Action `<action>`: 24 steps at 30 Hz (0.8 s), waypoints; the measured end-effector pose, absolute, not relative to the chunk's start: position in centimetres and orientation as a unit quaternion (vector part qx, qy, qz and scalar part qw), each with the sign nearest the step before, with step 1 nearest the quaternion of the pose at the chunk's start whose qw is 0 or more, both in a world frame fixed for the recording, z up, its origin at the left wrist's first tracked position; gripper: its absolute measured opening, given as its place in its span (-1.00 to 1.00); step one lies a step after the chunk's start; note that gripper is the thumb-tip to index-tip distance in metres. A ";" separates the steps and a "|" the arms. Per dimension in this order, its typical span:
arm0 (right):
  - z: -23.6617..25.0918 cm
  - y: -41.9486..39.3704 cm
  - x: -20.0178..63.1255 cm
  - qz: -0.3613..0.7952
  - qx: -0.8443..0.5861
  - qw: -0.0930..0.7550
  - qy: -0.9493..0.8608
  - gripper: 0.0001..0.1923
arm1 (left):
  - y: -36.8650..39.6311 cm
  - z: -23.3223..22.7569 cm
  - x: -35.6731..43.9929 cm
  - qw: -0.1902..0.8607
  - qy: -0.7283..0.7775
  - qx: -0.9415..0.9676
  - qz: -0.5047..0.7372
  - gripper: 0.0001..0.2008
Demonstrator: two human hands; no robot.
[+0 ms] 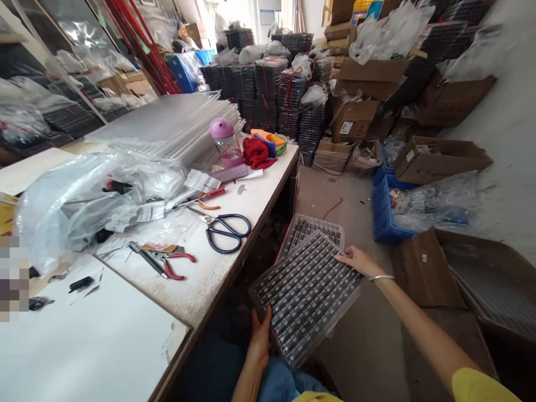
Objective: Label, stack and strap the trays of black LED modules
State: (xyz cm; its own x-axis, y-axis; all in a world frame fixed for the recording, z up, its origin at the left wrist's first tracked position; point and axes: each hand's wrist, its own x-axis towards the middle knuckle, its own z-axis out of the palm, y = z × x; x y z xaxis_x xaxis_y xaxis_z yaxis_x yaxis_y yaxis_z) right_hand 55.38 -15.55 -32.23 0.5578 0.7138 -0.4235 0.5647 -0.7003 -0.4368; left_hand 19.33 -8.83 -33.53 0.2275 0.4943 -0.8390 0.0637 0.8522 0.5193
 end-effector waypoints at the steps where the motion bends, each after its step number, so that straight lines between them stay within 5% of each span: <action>1: -32.0 -15.6 56.1 0.326 -0.854 0.133 -0.383 -0.46 | -8.6 -33.3 19.3 0.752 0.598 0.234 0.151 -0.24; 7: -30.7 -14.0 58.4 0.400 -0.776 0.157 -0.461 -0.52 | -8.6 -32.9 19.6 0.773 0.578 0.198 0.169 -0.36; 15: -31.0 -7.3 59.0 0.293 -0.800 0.167 -0.497 -0.53 | -11.1 -33.8 22.0 0.797 0.563 0.105 0.192 -0.59; 24: -30.7 -6.6 58.9 0.277 -0.789 0.201 -0.510 -0.60 | -11.1 -33.5 22.6 0.800 0.560 0.068 0.204 -0.54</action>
State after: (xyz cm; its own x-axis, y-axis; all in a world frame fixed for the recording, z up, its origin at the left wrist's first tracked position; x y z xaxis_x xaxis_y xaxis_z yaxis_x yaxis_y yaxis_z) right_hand 58.91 -6.62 -30.67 0.3259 0.9165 -0.2319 0.6937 -0.3985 -0.6000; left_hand 22.57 -11.09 -33.46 0.2889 0.4025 -0.8686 -0.2496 0.9076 0.3376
